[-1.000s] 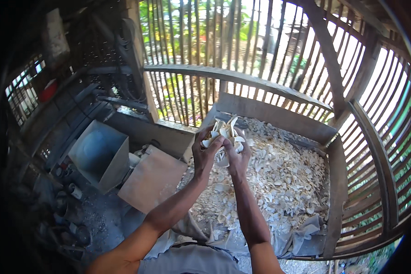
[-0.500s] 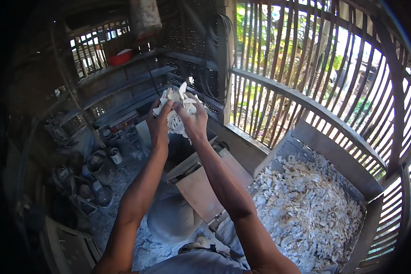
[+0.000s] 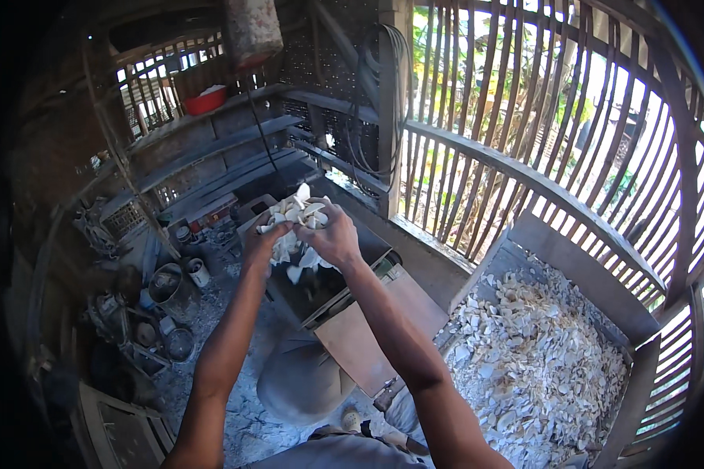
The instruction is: The person scoops up handfuls of dried white chips from a wooden platform and drops them into a metal hopper.
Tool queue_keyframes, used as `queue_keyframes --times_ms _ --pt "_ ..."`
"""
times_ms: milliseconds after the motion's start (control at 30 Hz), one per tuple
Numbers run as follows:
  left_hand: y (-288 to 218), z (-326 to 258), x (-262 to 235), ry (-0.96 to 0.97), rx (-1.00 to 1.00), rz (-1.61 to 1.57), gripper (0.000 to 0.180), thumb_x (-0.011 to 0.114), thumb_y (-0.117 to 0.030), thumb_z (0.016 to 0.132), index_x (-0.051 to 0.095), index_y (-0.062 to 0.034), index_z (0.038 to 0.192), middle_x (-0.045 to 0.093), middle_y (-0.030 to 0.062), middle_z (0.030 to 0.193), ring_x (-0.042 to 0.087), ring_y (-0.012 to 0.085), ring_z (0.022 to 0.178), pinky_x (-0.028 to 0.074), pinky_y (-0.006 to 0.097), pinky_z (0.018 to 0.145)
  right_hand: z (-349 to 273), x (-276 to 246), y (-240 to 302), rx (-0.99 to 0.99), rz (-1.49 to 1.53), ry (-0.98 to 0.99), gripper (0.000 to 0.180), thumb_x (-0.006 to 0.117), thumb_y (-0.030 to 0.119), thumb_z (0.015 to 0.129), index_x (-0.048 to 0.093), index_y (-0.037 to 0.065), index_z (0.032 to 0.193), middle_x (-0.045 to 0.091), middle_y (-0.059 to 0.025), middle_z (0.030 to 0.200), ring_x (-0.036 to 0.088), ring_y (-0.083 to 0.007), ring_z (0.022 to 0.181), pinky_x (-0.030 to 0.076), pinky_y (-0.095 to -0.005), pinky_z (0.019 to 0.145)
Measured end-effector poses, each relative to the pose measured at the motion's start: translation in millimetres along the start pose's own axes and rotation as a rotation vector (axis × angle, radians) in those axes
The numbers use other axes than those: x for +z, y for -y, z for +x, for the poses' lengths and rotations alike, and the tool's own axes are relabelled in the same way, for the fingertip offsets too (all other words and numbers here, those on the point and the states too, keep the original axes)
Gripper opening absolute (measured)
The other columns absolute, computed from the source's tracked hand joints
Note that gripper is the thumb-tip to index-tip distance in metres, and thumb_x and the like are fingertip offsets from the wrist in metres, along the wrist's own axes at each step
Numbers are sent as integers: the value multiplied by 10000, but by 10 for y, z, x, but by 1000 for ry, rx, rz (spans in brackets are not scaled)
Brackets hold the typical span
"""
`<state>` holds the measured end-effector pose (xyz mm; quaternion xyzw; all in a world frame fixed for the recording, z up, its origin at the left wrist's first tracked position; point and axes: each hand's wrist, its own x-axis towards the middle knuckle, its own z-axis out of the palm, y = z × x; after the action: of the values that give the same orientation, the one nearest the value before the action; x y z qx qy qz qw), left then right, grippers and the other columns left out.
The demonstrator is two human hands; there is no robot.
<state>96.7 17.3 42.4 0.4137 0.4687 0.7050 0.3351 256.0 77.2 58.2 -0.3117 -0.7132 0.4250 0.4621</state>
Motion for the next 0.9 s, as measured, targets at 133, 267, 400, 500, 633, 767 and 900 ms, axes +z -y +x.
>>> queue_keyframes --times_ms 133,267,400,500,633,767,900 --pt "6 -14 9 34 51 32 342 739 -167 793 665 31 1061 702 91 924 645 124 811 502 275 726 -23 -44 56 -24 -204 -14 569 791 397 656 671 120 1139 654 -132 1069 646 -323 1020 495 -418 893" --pt "-52 -58 -16 22 70 144 300 726 -146 803 669 45 1026 693 89 899 637 128 794 501 281 712 -37 -14 59 -15 -318 -39 565 794 446 664 674 131 1118 626 -120 1060 633 -316 1021 492 -424 881" --pt "-41 -52 47 13 124 136 286 731 -144 802 669 39 1013 687 82 883 631 125 783 497 279 705 -71 -46 103 -34 -347 -59 580 793 458 682 674 106 1128 621 -125 1090 628 -317 1036 493 -429 884" --pt "-82 -79 79 -6 99 127 274 742 -157 805 666 33 986 683 75 872 622 118 774 489 274 696 -93 -57 136 -54 -321 -66 589 794 459 696 673 87 1137 614 -131 1110 626 -320 1042 496 -434 886" --pt "-66 -68 98 -9 139 208 283 747 -208 827 662 26 962 679 68 846 613 107 750 479 270 664 -78 -44 54 -140 -333 -159 597 799 469 707 672 79 1141 603 -150 1149 626 -332 1046 497 -437 892" --pt "-71 -72 78 -33 140 268 341 726 -299 865 663 22 960 680 61 818 610 105 712 473 273 618 -97 -41 134 -65 -327 -122 616 785 503 722 669 76 1151 595 -158 1190 625 -342 1057 496 -439 898" --pt "-97 -76 75 -47 143 283 384 697 -354 890 664 20 966 679 63 809 609 106 691 473 278 598 -110 13 187 -45 -404 -125 648 754 564 738 666 66 1143 592 -155 1153 627 -344 1041 501 -437 881"
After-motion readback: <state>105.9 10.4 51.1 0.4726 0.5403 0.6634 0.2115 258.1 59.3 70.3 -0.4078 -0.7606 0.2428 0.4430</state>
